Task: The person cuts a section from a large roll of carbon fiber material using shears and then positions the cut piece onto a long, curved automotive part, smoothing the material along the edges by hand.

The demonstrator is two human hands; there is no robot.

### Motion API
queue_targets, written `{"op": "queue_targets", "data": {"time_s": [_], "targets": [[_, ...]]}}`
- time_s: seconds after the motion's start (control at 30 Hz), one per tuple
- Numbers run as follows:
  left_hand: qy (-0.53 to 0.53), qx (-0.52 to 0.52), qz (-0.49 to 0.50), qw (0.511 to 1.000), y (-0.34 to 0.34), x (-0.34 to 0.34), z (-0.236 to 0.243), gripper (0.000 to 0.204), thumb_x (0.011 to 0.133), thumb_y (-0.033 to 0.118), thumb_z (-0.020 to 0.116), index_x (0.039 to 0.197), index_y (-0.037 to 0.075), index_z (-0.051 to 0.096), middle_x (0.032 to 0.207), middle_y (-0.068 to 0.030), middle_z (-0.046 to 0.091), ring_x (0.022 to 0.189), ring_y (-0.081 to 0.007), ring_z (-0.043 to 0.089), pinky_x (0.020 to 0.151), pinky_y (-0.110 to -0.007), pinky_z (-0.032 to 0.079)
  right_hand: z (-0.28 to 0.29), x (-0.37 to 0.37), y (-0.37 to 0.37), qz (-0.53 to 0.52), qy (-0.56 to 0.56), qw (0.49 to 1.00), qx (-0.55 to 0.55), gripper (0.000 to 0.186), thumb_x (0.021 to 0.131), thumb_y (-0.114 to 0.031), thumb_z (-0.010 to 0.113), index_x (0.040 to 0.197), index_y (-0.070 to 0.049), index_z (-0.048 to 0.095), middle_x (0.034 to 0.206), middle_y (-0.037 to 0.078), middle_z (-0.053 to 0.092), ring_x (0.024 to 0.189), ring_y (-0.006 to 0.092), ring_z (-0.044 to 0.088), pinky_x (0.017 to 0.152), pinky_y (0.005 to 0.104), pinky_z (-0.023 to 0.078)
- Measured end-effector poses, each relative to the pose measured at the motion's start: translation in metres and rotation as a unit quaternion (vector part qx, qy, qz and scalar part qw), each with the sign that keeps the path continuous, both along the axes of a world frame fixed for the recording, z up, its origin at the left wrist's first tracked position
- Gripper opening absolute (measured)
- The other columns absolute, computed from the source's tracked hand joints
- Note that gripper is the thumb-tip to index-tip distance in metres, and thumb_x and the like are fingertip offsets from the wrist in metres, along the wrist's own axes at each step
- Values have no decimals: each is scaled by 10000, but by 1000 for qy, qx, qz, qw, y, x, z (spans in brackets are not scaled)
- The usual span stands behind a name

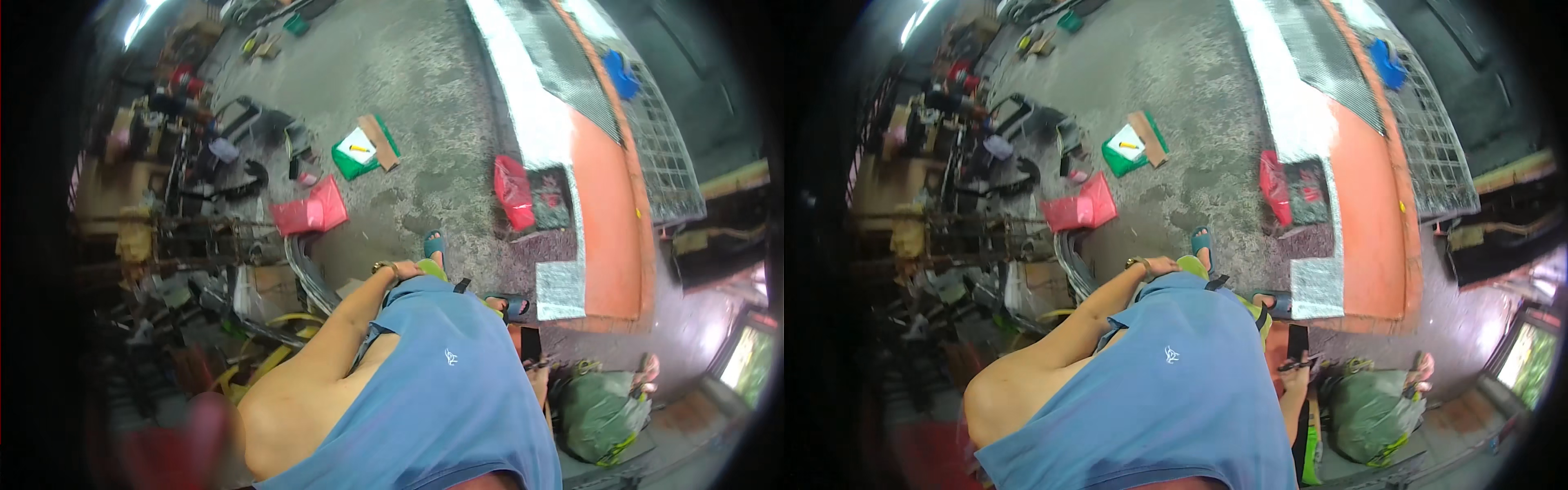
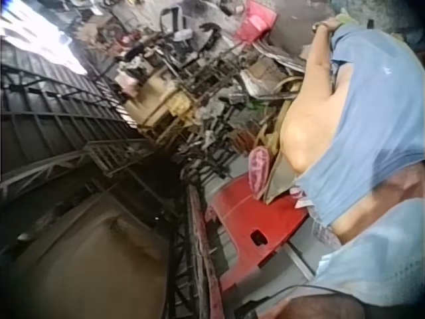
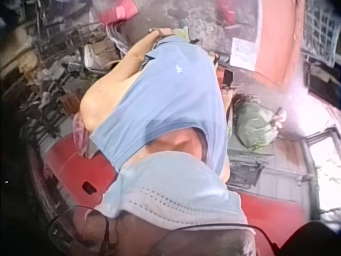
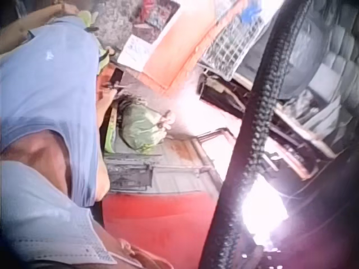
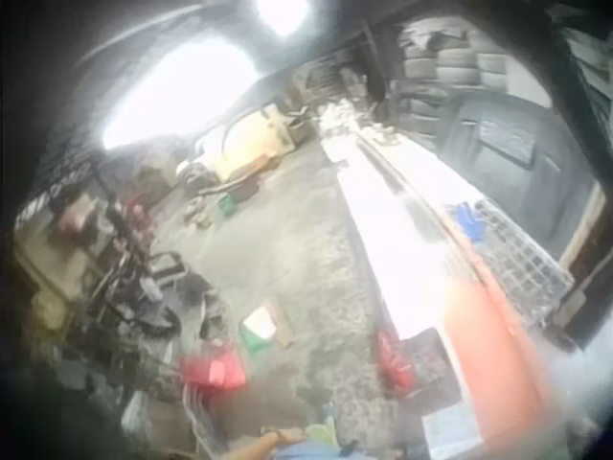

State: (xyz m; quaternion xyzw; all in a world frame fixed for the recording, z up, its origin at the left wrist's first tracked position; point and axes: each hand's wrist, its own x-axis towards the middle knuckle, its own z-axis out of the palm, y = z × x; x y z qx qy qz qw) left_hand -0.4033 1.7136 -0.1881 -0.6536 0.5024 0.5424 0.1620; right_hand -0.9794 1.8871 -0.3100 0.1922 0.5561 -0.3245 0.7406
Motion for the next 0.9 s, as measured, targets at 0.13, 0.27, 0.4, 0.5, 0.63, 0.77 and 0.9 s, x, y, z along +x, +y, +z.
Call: {"op": "queue_targets", "data": {"time_s": [0.13,0.27,0.4,0.5,0.63,0.77,0.9], "targets": [[56,42,9,997,14,8,-17,594,982,512,458,1240,10,645,1217,-210,663,1120,-318,619,979,-443,448,22,59,-63,223,149,963,-33,385,880,-428,662,845,-45,681,578,10,543,466,127,482,431,278,389],[101,-45,100,989,8,82,-27,515,957,447,527,1167,0,677,1077,-175,712,1014,-301,657,909,-425,489,41,135,-125,336,212,915,-73,321,883,-365,647,857,-46,683,588,11,548,467,127,484,430,281,383],[47,-66,378,922,6,170,-37,239,907,197,634,999,-11,708,870,-130,735,762,-222,708,717,-364,560,52,211,-170,410,251,871,-100,259,886,-302,631,869,-48,686,599,11,553,467,127,486,429,285,377],[11,-66,476,877,-9,218,-30,97,862,86,692,903,-2,690,735,-115,723,622,-177,693,627,-325,560,58,260,-206,449,272,844,-116,215,888,-254,620,878,-50,687,606,12,556,467,126,487,429,287,373],[40,-86,484,870,-37,270,-20,189,883,171,706,839,-5,658,696,-109,710,606,-172,690,588,-329,552,63,322,-260,494,281,810,-143,163,891,-191,604,890,-52,690,617,12,561,468,126,489,428,290,367],[72,-52,517,851,-60,311,-43,248,899,232,702,840,-3,649,706,-112,707,602,-168,684,572,-319,543,67,378,-340,545,280,771,-170,127,894,-128,589,902,-54,692,627,13,566,468,125,491,427,293,362],[63,-82,552,827,-77,358,-58,250,910,242,688,856,2,645,767,-97,707,630,-154,671,563,-314,532,0,424,-430,546,222,793,-156,97,887,-123,613,932,-56,666,667,4,586,503,122,514,459,299,393]]}}
